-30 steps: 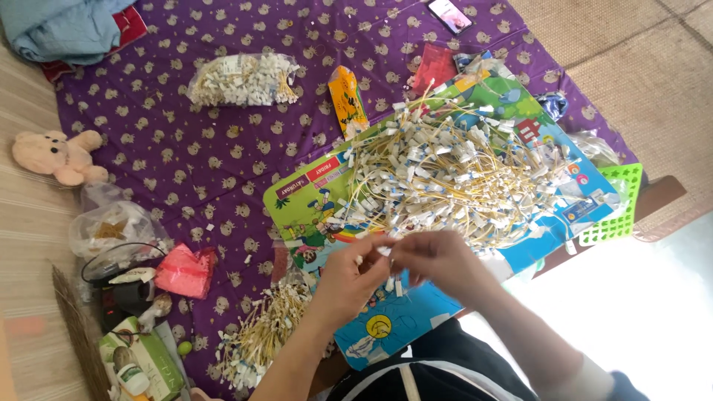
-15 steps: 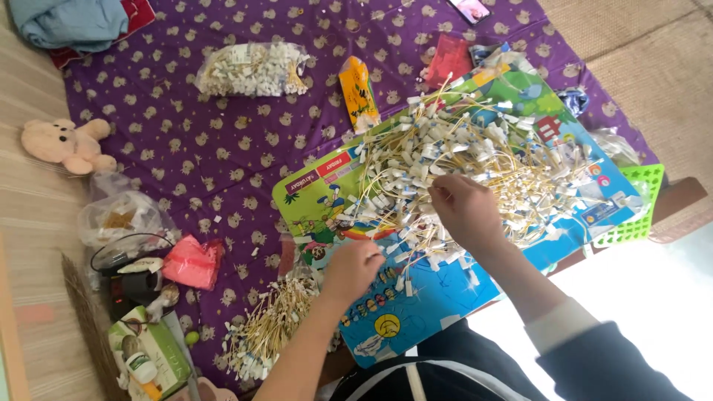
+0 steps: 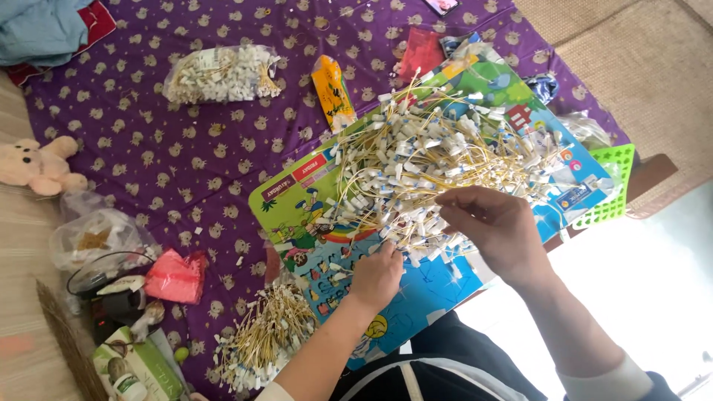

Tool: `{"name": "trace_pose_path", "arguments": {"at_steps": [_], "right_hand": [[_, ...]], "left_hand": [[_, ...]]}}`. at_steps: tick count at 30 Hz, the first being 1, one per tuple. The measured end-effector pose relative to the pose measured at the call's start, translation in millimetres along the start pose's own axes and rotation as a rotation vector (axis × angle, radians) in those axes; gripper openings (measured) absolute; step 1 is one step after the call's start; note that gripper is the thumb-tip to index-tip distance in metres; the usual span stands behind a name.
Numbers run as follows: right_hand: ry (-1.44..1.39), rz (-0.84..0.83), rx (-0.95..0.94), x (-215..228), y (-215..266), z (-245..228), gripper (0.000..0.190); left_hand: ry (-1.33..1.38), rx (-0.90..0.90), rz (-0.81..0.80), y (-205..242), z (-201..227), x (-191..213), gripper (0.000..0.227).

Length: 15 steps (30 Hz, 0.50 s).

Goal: Sorting and untangling small bundles of white and yellow wires from a large pile on a table

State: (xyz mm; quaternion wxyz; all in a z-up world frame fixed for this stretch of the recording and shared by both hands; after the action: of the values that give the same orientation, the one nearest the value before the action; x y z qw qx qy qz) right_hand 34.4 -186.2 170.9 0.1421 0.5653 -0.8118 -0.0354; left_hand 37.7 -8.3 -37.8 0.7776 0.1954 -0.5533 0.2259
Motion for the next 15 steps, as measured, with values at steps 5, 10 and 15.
{"name": "trace_pose_path", "arguments": {"at_steps": [5,10,15], "right_hand": [[0.071,-0.031,-0.157,6,4,7,0.023],[0.103,-0.181,-0.346,-16,13,30,0.033],[-0.241,-0.328,-0.546,-54,22,51,0.03]], "left_hand": [[0.198,0.122,-0.056,8,-11,0,0.021],[1.133,0.449,0.118,16,-6,89,0.031],[1.056,0.215,0.45,17,16,177,0.014]]}}
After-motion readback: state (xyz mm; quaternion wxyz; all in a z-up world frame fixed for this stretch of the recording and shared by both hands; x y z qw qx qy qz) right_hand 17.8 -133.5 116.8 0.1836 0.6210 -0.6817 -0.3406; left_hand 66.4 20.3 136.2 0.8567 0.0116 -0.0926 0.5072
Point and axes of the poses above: each hand's wrist, its own y-axis away from the middle knuckle, its own x-axis out of the back of the hand, z = x × y, the point moved 3 cm from there along -y, towards the middle knuckle, and after that the axes turned 5 degrees about -x, right-handed, at the moved point
